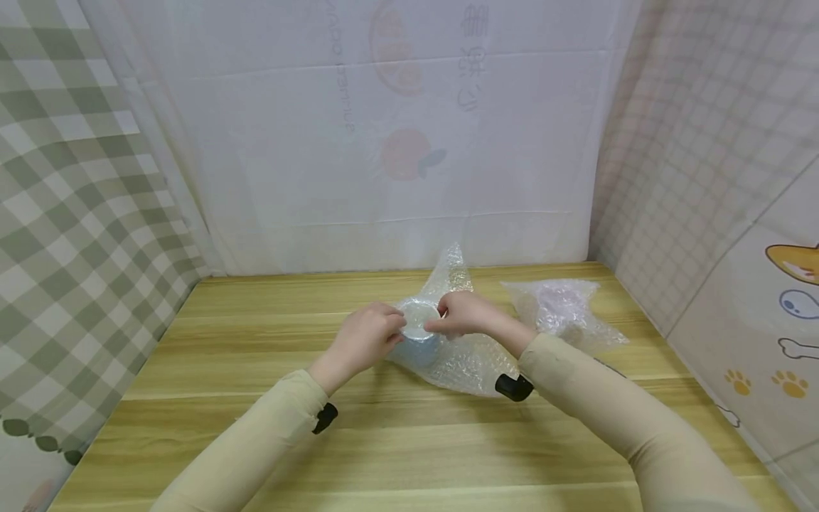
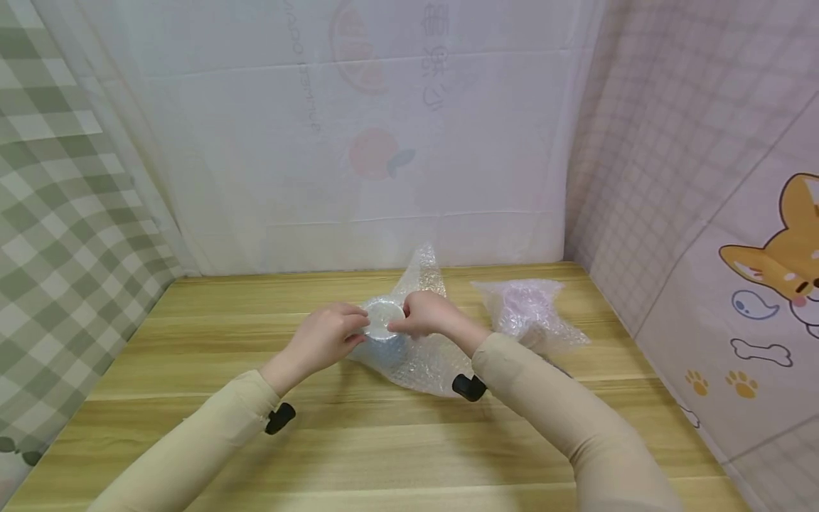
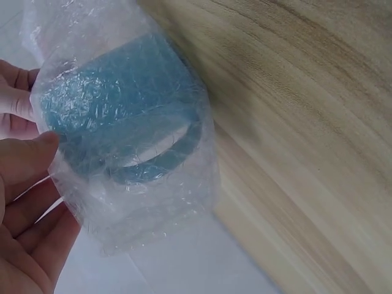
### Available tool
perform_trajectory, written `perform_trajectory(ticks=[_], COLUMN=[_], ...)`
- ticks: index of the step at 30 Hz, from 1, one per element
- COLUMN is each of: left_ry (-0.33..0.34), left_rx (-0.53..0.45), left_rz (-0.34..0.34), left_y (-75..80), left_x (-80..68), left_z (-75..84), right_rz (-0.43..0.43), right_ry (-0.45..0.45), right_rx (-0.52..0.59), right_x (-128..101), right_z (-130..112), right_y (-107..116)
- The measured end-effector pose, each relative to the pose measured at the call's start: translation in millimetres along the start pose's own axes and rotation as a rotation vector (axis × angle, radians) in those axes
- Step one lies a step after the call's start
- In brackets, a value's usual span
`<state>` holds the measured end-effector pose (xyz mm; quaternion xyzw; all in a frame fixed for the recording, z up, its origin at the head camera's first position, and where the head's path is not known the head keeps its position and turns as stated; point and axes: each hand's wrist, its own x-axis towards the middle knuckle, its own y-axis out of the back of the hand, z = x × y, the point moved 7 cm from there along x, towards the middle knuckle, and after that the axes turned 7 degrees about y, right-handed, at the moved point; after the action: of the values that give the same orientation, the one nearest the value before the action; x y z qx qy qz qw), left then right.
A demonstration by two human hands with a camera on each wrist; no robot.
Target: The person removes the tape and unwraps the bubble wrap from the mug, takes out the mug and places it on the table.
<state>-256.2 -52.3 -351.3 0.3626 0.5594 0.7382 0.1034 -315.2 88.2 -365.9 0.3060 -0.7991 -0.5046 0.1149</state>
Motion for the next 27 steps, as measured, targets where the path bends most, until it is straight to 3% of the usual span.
perform_trajectory(ticks=[12, 21, 24, 27], left_ry=[-0.028, -0.022, -0.033, -0.003], left_rx=[0.019, 0.073, 0.082, 0.064], left_rz=[0.081, 0.065, 0.089, 0.124], left_y=[6.1, 3.8, 2.3, 1.9], left_x=[3.2, 11.0, 12.5, 14.0], left_z=[5.5, 7.5, 7.9, 4.5], right_rz=[0.018, 0.026, 0.023, 0.026], right_ry=[-0.028, -0.046, -0.053, -0.055], right_rx=[0.008, 0.000, 0.002, 0.014], right_x=[3, 2, 2, 1], right_z=[2, 3, 3, 3], right_y=[-3, -4, -5, -5])
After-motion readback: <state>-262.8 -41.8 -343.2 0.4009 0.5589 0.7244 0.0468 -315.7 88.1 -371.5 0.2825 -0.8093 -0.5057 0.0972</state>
